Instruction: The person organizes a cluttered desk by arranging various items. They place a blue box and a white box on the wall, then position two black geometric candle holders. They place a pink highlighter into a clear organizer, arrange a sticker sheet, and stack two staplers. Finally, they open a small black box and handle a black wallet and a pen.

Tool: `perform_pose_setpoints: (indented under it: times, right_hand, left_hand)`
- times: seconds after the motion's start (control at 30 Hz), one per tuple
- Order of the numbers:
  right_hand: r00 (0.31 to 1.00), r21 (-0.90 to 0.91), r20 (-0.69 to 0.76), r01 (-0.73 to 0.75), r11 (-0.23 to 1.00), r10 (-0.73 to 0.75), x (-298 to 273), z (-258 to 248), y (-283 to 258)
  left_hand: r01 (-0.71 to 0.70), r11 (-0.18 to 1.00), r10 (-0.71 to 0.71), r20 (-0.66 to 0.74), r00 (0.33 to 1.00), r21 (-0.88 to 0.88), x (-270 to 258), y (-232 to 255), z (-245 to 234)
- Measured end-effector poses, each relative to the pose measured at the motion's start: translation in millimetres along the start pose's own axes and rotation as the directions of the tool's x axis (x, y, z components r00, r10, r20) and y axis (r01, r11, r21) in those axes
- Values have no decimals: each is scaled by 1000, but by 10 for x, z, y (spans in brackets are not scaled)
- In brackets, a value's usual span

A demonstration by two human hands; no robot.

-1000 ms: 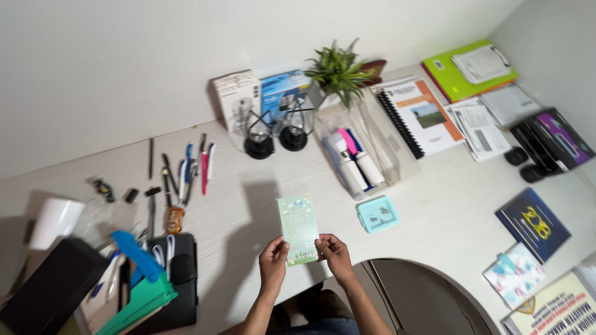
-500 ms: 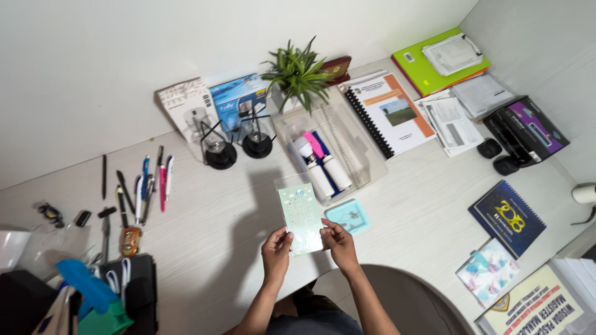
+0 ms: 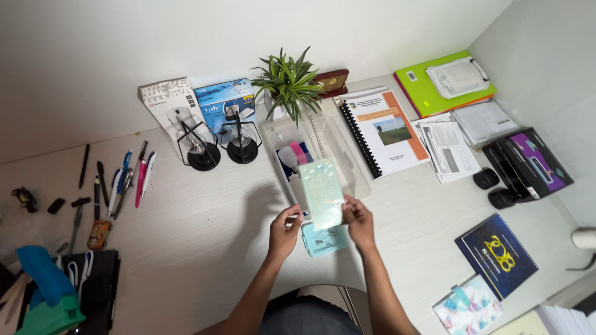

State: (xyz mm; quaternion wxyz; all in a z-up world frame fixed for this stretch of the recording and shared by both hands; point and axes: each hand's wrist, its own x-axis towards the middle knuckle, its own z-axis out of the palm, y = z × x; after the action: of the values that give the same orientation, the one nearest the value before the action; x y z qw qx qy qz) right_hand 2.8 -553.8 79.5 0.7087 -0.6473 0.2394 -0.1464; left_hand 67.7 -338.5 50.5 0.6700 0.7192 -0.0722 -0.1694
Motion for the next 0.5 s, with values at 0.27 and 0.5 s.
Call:
perform_pose_setpoints:
  times: [0.27,0.5]
  right_hand:
    - [997,-124,61,63,990,-55,674,-162,157]
    - [990,-176,140,7,984,18,948,54,492]
  left_hand:
    - [50,973,-23,-122,992,226,109,155,179]
    - [101,955,-59,-155,986,278,200,165,286]
